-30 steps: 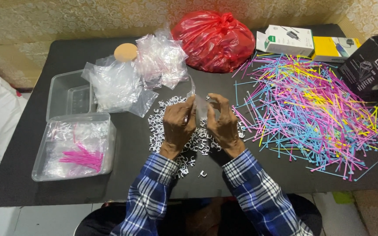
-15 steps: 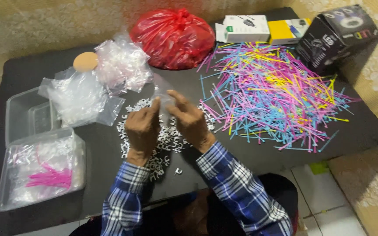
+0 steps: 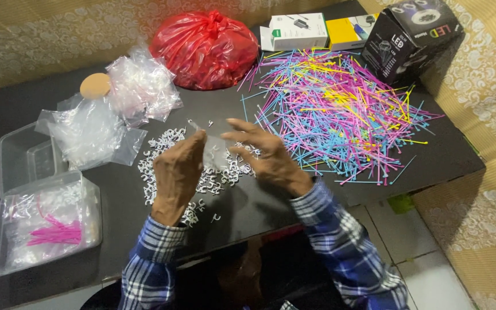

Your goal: The person sorts and places small plastic cable clips and colored plastic ties into various clear plastic containers and small bags by hand.

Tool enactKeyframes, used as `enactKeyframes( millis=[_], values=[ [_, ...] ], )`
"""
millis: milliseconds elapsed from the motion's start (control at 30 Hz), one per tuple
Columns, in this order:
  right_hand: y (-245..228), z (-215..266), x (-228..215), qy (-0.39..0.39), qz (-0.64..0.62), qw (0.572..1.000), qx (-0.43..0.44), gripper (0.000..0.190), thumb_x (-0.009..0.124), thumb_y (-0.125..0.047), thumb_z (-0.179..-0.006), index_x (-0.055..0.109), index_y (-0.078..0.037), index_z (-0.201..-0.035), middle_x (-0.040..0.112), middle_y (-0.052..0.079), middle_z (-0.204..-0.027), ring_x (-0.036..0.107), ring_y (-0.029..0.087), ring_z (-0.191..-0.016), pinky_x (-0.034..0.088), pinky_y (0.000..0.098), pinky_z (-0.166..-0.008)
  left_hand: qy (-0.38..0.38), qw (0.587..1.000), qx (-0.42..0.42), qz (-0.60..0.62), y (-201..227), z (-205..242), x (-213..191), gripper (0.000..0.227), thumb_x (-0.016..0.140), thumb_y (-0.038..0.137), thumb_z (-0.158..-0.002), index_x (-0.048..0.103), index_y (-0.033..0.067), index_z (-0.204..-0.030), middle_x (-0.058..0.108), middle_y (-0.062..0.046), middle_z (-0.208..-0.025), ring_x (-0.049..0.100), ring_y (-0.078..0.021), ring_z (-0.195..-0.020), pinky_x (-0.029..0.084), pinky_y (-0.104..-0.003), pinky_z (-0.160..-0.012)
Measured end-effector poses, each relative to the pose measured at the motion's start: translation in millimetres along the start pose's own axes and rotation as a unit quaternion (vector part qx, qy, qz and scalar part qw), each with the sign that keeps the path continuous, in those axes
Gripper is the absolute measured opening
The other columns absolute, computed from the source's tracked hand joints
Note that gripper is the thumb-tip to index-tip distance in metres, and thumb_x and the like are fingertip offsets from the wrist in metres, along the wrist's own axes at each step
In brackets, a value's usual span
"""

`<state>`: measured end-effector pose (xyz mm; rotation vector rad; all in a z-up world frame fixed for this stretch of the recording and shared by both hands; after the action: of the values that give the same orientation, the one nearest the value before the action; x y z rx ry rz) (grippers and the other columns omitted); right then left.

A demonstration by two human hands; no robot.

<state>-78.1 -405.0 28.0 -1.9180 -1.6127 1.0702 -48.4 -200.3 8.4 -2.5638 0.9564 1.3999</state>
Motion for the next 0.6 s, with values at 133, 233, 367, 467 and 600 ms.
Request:
enactKeyframes(
  millis=[133,233,367,467,600],
  values=[
    [94,33,-60,0.048,0.125,0.99,0.033,0.014,0.073,-0.007,-0.095,0.076,-0.01,-0.108,0.073,0.013,-0.105,0.073,0.032,-0.099,0.06,0.0389,-0.084,-0.021,1.0,-0.006,0.0,-5,4,28,0.009,0.063,0.017,-0.104,0.07,0.0169,-0.11,0.064,0.0,-0.061,0.052,-0.0057,-0.045,0.045,-0.02,-0.047],
    [154,54,-89,-0.032,0.449,0.886,0.113,0.02,0.073,-0.029,-0.093,0.075,-0.011,-0.101,0.068,0.014,-0.093,0.071,0.037,-0.09,0.058,0.0508,-0.076,-0.02,1.0,-0.017,-0.002,4,-2,31,0.013,0.061,0.018,-0.105,0.069,0.0185,-0.095,0.058,0.001,-0.053,0.05,-0.0079,-0.042,0.041,-0.021,-0.045],
    [187,59,-95,-0.095,0.524,0.823,0.198,0.024,0.073,-0.034,-0.087,0.076,-0.012,-0.097,0.068,0.013,-0.084,0.072,0.037,-0.084,0.056,0.0525,-0.073,-0.016,0.999,0.009,-0.032,16,-11,30,0.017,0.063,0.023,-0.103,0.065,0.0209,-0.086,0.053,0.003,-0.049,0.052,-0.0101,-0.038,0.039,-0.023,-0.041],
    [205,63,-97,-0.091,0.488,0.837,0.228,0.018,0.07,-0.031,-0.089,0.077,-0.017,-0.097,0.071,0.011,-0.084,0.074,0.036,-0.086,0.056,0.0508,-0.074,-0.024,0.999,0.0,-0.026,16,-11,29,0.018,0.062,0.022,-0.103,0.064,0.0202,-0.085,0.053,0.005,-0.048,0.051,-0.0083,-0.038,0.038,-0.021,-0.042],
    [155,46,-108,-0.042,0.375,0.868,0.323,0.017,0.069,-0.027,-0.089,0.079,-0.023,-0.101,0.076,0.013,-0.09,0.072,0.043,-0.094,0.056,0.0544,-0.08,-0.021,1.0,-0.013,0.013,24,-15,9,0.016,0.062,0.014,-0.1,0.067,0.0171,-0.086,0.055,0.001,-0.048,0.053,-0.0119,-0.038,0.039,-0.024,-0.041]
  ],
)
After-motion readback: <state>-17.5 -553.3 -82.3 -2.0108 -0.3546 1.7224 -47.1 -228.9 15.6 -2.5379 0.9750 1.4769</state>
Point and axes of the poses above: each hand's wrist, its own z-axis away from the middle knuckle, its own x-axis out of the palm, y = z × x, the point moved 2 cm from there along -z, towards the middle knuckle
